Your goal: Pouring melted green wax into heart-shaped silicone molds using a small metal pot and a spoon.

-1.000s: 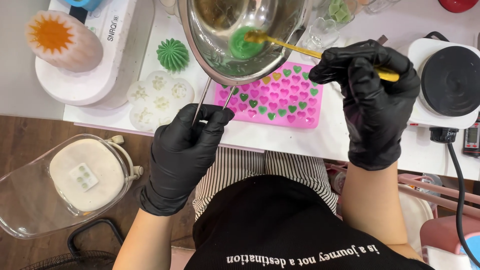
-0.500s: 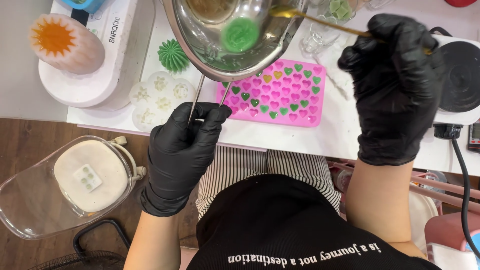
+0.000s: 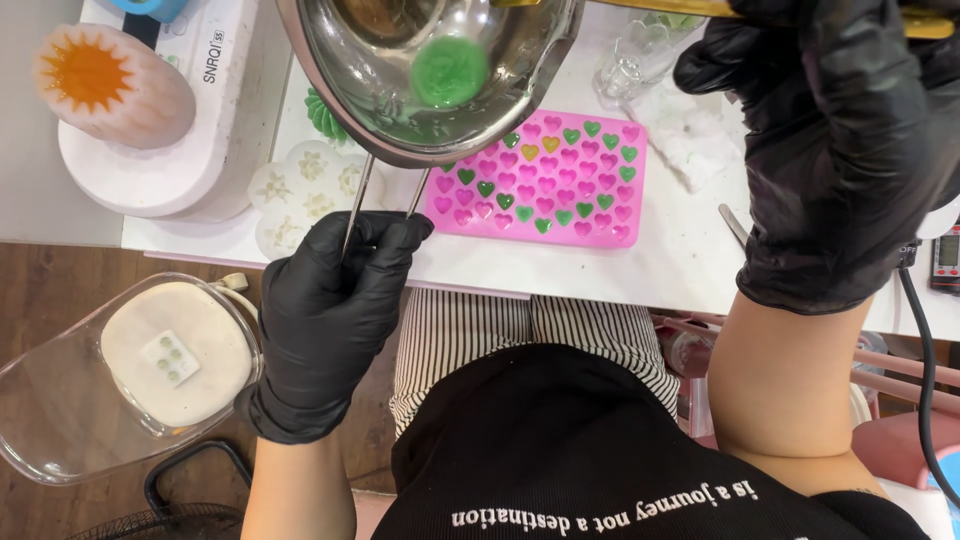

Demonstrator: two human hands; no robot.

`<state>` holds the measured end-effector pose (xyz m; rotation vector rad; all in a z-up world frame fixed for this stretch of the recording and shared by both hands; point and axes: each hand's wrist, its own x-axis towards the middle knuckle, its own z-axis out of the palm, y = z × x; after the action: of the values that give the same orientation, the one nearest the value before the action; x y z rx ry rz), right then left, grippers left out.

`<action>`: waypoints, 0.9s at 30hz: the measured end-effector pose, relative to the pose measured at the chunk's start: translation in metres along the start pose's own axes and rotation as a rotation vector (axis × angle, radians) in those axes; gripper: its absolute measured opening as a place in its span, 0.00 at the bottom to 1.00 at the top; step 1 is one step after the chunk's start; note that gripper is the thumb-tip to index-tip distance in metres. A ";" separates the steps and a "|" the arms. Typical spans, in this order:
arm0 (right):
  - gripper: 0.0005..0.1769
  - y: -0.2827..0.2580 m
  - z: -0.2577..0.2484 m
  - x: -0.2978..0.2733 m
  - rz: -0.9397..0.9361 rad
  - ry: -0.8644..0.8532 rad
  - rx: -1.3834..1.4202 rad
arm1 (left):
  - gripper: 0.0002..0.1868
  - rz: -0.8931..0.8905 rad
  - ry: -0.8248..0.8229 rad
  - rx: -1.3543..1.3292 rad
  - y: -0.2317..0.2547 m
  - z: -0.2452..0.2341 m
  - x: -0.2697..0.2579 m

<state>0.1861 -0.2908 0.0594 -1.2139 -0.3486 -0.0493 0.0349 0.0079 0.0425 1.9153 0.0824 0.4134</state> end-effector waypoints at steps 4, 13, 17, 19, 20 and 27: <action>0.09 0.004 0.001 -0.002 -0.125 -0.126 -0.102 | 0.04 -0.033 -0.012 0.099 0.003 -0.004 0.006; 0.06 0.008 0.001 -0.009 -0.053 -0.067 -0.019 | 0.07 -0.004 -0.002 0.261 0.003 -0.008 0.006; 0.06 0.013 -0.003 -0.007 -0.031 -0.035 -0.002 | 0.07 -0.058 -0.004 0.253 0.006 -0.011 0.006; 0.07 0.014 -0.012 -0.006 -0.031 -0.037 0.000 | 0.06 -0.030 0.007 0.258 0.005 -0.012 0.004; 0.07 0.016 -0.013 -0.007 -0.032 -0.036 0.001 | 0.06 -0.001 0.016 0.260 0.005 -0.012 0.003; 0.07 0.017 -0.041 -0.007 -0.039 -0.027 0.009 | 0.07 -0.050 0.031 0.228 0.001 -0.014 -0.002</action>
<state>0.1935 -0.3238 0.0291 -1.1994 -0.3956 -0.0645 0.0278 0.0192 0.0477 2.1263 0.2051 0.4146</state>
